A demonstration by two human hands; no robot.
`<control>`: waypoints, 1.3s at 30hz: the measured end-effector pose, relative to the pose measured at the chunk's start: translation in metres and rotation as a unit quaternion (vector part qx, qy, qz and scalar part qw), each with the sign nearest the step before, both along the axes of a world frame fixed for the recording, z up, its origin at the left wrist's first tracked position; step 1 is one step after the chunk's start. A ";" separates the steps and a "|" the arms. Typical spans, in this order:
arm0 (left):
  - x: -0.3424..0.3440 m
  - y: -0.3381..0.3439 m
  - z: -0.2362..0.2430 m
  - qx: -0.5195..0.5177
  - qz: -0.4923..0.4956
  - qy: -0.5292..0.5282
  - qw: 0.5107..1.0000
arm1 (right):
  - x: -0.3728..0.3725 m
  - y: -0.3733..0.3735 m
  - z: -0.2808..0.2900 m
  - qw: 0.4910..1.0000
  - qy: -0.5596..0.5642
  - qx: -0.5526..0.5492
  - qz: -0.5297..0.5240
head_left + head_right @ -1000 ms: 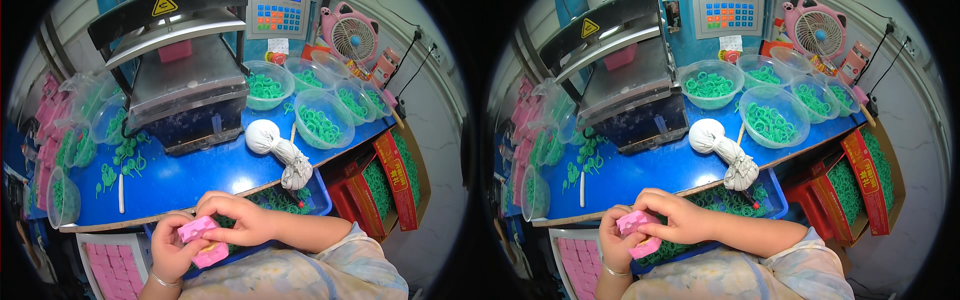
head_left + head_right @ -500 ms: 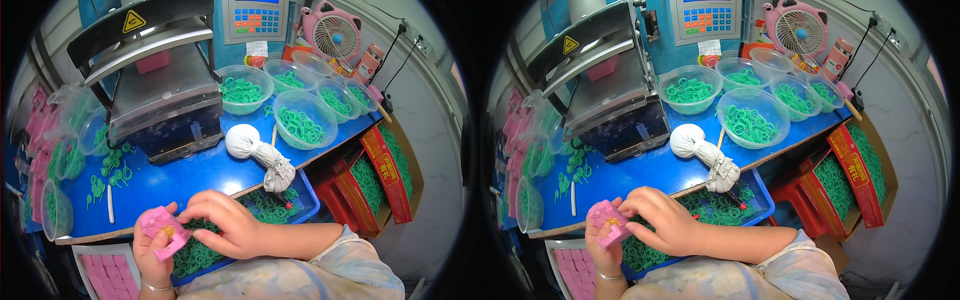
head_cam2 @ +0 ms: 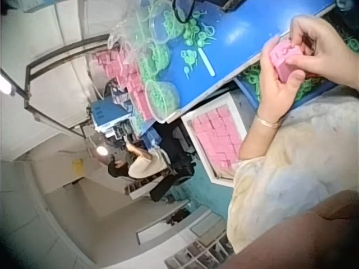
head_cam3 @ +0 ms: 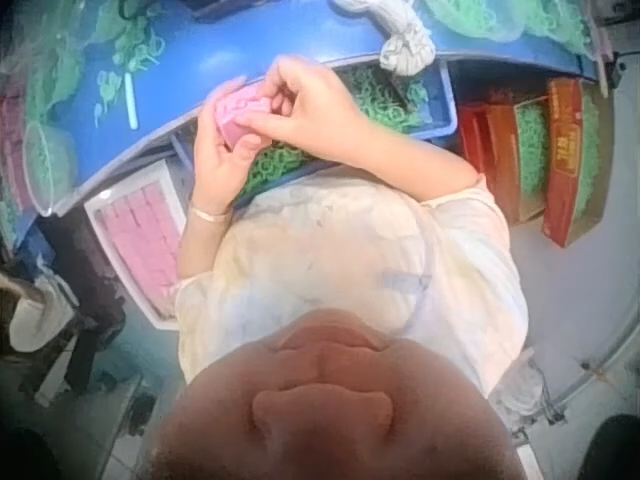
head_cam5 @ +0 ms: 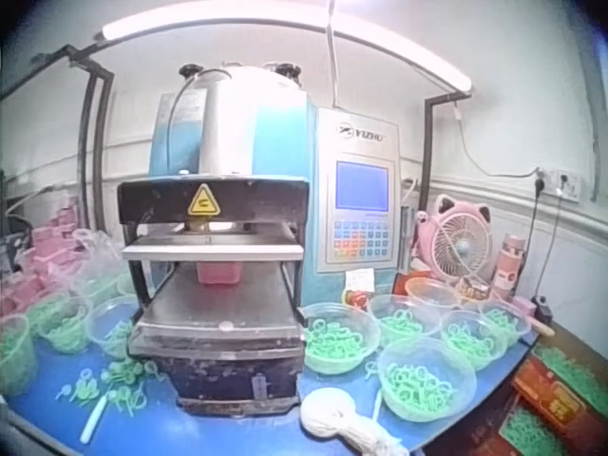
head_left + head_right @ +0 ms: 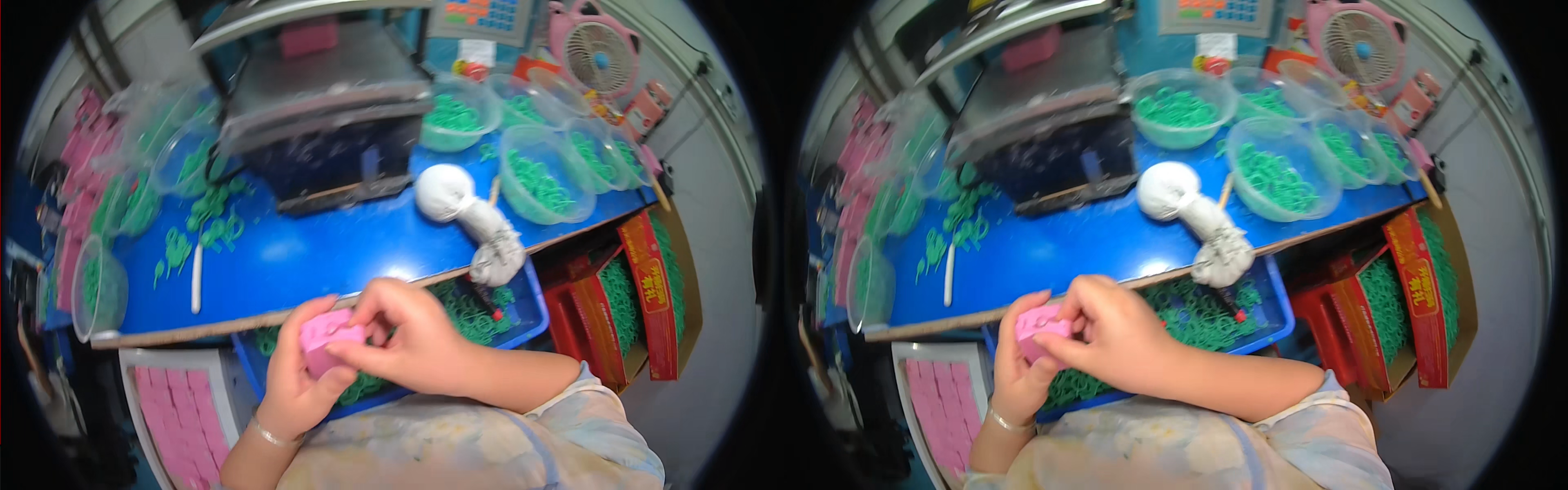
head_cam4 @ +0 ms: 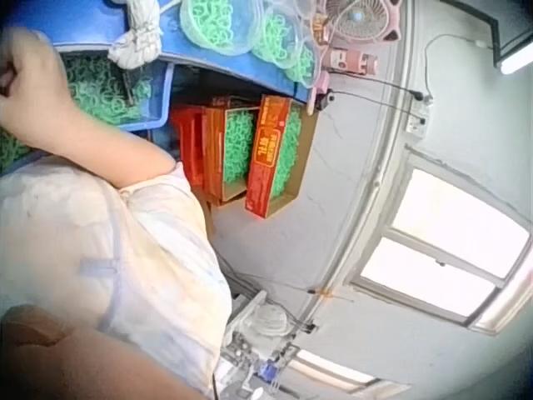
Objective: Removing green wax patterns from a silicone mold and cleaning them using pliers and a pick tool.
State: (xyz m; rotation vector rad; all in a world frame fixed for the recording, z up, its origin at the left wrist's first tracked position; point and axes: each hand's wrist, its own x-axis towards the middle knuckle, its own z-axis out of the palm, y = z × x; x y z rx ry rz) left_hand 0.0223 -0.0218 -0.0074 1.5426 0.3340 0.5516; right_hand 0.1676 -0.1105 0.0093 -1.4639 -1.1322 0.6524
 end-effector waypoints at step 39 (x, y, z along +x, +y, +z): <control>0.006 0.041 0.061 0.587 -0.031 0.252 0.769 | 0.082 0.037 0.081 0.900 0.426 0.068 0.061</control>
